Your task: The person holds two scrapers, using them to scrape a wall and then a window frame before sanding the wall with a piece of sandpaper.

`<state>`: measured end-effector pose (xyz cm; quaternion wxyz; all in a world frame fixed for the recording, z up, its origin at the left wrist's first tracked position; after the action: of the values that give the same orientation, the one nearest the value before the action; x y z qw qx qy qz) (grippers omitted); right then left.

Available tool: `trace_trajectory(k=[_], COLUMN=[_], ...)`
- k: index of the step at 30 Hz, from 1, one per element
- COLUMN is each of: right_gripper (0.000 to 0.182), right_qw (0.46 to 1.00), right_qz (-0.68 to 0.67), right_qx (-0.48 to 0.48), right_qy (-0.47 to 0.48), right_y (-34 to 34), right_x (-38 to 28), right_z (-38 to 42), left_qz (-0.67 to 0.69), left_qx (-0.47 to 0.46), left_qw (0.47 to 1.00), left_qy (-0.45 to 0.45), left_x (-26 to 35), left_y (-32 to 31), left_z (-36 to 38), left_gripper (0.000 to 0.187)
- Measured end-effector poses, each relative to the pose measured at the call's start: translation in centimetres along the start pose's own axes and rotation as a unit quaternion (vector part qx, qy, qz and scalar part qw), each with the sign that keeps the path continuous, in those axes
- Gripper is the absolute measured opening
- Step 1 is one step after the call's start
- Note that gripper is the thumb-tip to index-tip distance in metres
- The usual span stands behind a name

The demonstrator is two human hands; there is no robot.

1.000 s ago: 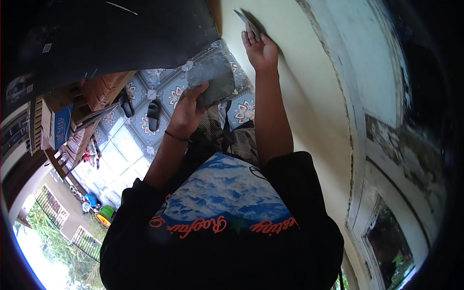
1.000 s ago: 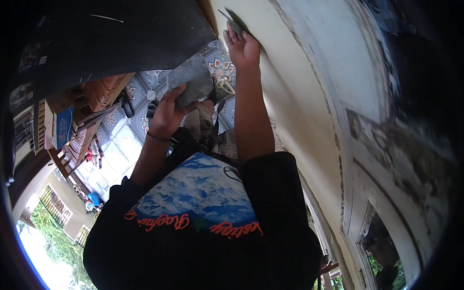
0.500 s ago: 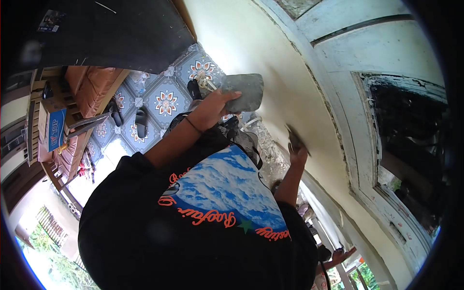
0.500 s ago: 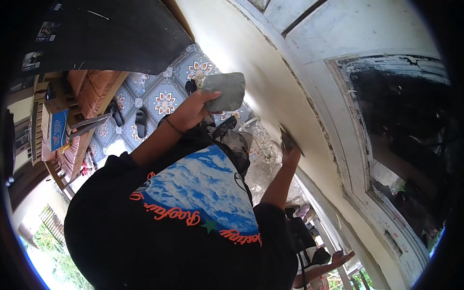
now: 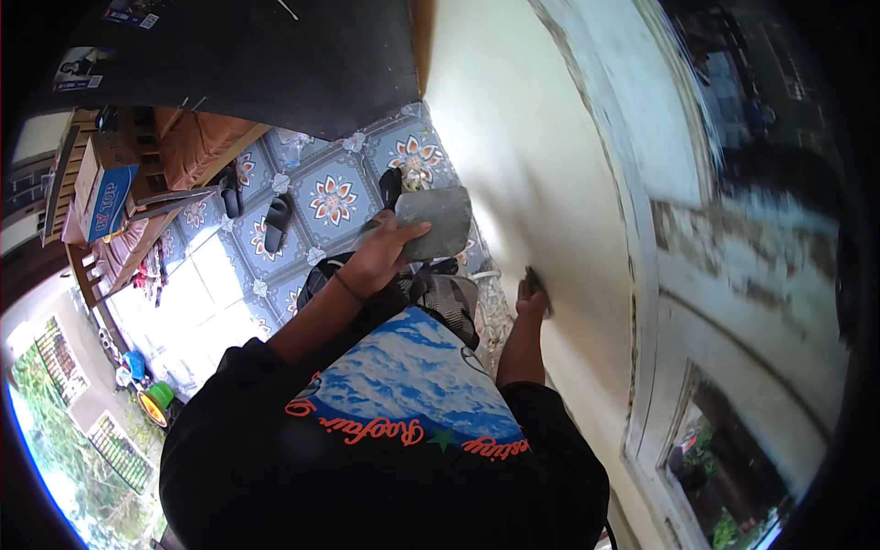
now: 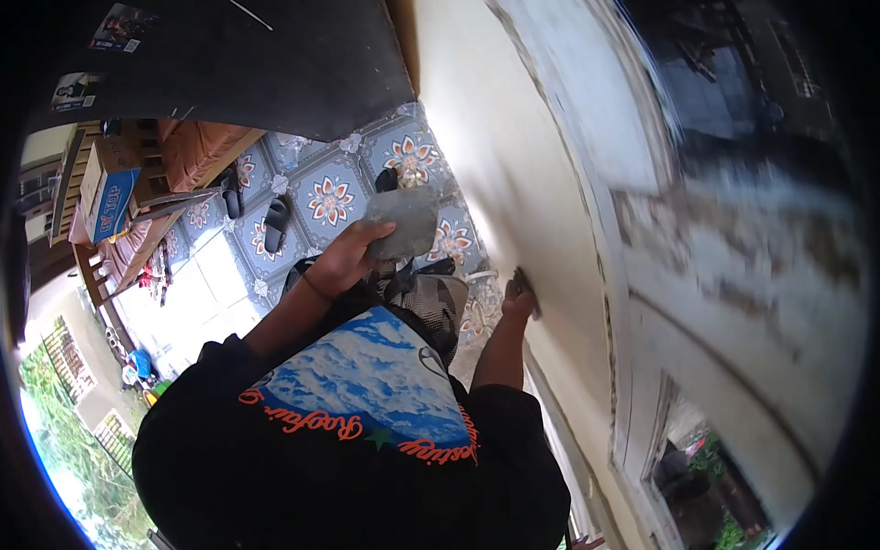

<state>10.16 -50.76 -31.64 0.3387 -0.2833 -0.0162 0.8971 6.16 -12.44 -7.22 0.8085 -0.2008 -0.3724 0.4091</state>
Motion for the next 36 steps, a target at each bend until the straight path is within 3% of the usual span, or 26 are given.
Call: trace_trajectory(k=[1,3,5,7,8,9,10,11,12,13,16,18,19,20,22,24,26,28,30,31,36], right_gripper=[0.032,0.030,0.032,0.033,0.033,0.033,0.031,0.030,0.029,0.030,0.031,0.033,0.034,0.034,0.031,0.031,0.033,0.037,0.034,0.034,0.030], right_qw=[0.998,0.992,0.993,0.981,0.965,0.935,0.898,0.882,0.863,0.842,0.831,0.858,0.872,0.858,0.906,0.928,0.925,0.983,0.962,0.960,0.992], right_qz=[0.032,-0.026,-0.042,-0.079,-0.082,-0.135,-0.161,-0.207,-0.228,-0.262,-0.282,-0.298,-0.300,-0.296,-0.227,-0.237,-0.220,-0.096,0.064,0.067,0.109], right_qx=[-0.053,-0.115,-0.094,-0.159,-0.236,-0.313,-0.398,-0.407,-0.436,-0.451,-0.461,-0.387,-0.353,-0.386,-0.347,-0.274,-0.300,-0.153,-0.235,-0.238,0.009], right_qy=[-0.008,-0.046,-0.063,-0.083,-0.075,-0.097,-0.093,-0.116,-0.115,-0.134,-0.128,-0.158,-0.157,-0.167,-0.081,-0.091,-0.076,0.019,0.126,0.128,0.067], right_y=[-4.9,-13.4,-23.6,-34.9,-41.3,-47.0,-51.6,-54.6,-56.5,-57.2,-53.7,-47.5,-43.9,-40.0,-30.9,-21.0,-11.3,-1.1,4.1,4.7,17.7], right_x=[1.2,4.5,7.0,8.9,8.6,8.0,6.9,5.6,4.1,2.7,-0.2,-0.6,-0.9,-1.0,-2.6,-3.6,-4.6,-6.3,-8.3,-8.7,-8.5], right_z=[-0.8,-4.3,-5.5,-4.7,-2.1,0.8,3.4,6.7,9.7,12.1,15.4,15.0,14.4,13.0,11.5,10.6,9.2,9.8,11.4,10.6,9.5], left_qz=[0.007,0.030,0.077,0.116,-0.281,-0.627,-0.575,-0.575,-0.425,-0.259,-0.250,-0.254,-0.109,0.037,0.003,-0.031,-0.042,-0.047,-0.052,-0.058,-0.057], left_qx=[0.006,0.019,0.050,0.077,0.096,0.089,0.082,0.078,0.078,0.074,0.034,0.007,-0.009,-0.026,-0.052,-0.078,-0.068,-0.086,-0.102,-0.105,-0.096], left_qw=[1.000,0.998,0.995,0.989,0.935,0.709,0.750,0.752,0.863,0.941,0.948,0.947,0.984,0.996,0.996,0.995,0.996,0.995,0.993,0.993,0.994], left_qy=[-0.008,-0.042,-0.045,-0.046,-0.197,-0.309,-0.317,-0.313,-0.261,-0.203,-0.193,-0.198,-0.141,-0.079,-0.068,-0.056,-0.026,-0.012,-0.001,-0.002,-0.005], left_x=[1.8,5.5,7.7,9.1,12.5,13.8,13.8,13.2,12.2,10.6,8.0,7.1,7.2,6.2,3.8,1.2,-1.9,-4.0,-5.5,-6.2,-6.1], left_y=[0.7,1.9,4.3,6.9,7.2,5.0,5.2,5.7,7.7,9.3,8.9,5.1,1.0,-1.9,-4.3,-5.7,-5.7,-6.7,-7.5,-7.7,-8.3], left_z=[-0.2,-0.1,-0.7,-0.7,0.3,1.4,0.8,0.2,-1.2,-2.6,-4.2,-2.7,-0.8,0.5,1.6,2.0,1.3,1.2,0.7,0.5,0.9], left_gripper=[0.034,0.035,0.034,0.035,0.039,0.043,0.051,0.051,0.050,0.049,0.047,0.042,0.038,0.034,0.033,0.033,0.032,0.032,0.032,0.032,0.033])
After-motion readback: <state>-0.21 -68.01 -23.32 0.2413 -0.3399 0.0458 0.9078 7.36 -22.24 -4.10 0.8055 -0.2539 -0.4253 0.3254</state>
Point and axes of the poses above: each hand's wrist, its own z-axis away from the middle knuckle, its own y-axis out of the back of the hand, x = y × z, the point moved 8 cm from there along -z, towards the middle knuckle, and after that the axes turned 3 degrees about -x, right-handed, at the moved point
